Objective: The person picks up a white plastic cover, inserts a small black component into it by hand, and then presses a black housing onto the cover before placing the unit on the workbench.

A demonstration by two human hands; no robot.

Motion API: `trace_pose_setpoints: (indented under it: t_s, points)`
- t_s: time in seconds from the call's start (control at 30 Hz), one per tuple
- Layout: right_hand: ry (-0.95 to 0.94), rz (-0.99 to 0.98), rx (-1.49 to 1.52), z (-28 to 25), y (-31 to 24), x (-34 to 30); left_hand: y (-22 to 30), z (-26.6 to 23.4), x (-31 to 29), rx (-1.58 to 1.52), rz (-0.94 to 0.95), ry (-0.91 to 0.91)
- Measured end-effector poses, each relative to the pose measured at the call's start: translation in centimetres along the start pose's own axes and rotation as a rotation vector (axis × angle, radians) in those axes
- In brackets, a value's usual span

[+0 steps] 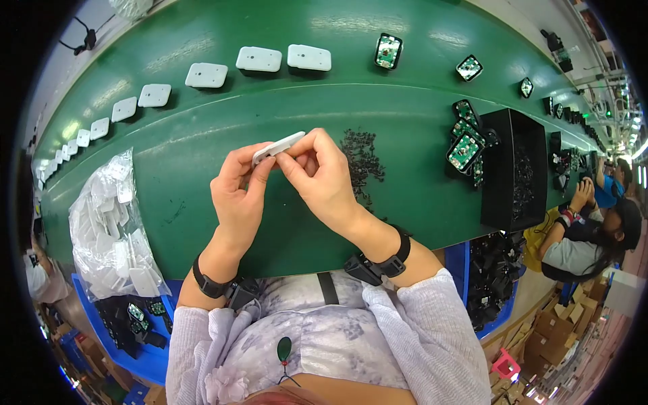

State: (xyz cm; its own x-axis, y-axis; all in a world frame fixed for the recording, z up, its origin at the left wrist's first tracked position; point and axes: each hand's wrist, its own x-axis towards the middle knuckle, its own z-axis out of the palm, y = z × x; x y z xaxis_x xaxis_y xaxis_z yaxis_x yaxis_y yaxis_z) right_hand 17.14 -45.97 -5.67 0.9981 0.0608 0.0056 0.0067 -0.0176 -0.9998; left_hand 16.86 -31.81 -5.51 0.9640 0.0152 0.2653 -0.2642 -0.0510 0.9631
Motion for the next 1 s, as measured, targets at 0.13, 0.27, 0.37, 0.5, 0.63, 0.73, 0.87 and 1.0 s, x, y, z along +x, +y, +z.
trace_pose_setpoints:
  t_s: [0.13, 0.27, 0.37, 0.5, 0.63, 0.73, 0.87, 1.0]
  points:
    - [0.165, -0.228, -0.281, -0.2, -0.5, 0.3, 0.3, -0.5, -0.1, 0.020, -0.077, -0.029]
    - [-0.139, -0.064, -0.261, -2.1, -2.2, 0.8, 1.2, -0.9, 0.0, -0.203, -0.200, -0.129]
    - [-0.119, -0.106, -0.220, -2.5, -2.4, 0.5, 1.9, -1.1, 0.7, -0.282, -0.303, -0.231]
    - [-0.200, 0.013, 0.019, -2.7, -2.5, 0.8, 2.6, -1.4, 1.7, -0.414, -0.383, -0.207]
    - [-0.166, -0.067, -0.140, -3.9, -3.9, 3.0, 0.3, -3.8, 2.5, -0.305, -0.339, -0.135]
    - [0.484, -0.485, -0.983, -7.4, -3.6, 9.2, -0.9, -6.8, 3.0, -0.062, -0.336, -0.065]
    - [0.737, -0.415, -1.449, -12.4, 0.1, 16.3, -2.3, -6.0, 4.0, 0.460, -0.332, -0.091]
    - [0.282, 0.190, -1.275, -12.3, -1.6, 17.5, -2.1, -6.8, 3.3, 0.893, -0.039, -0.097]
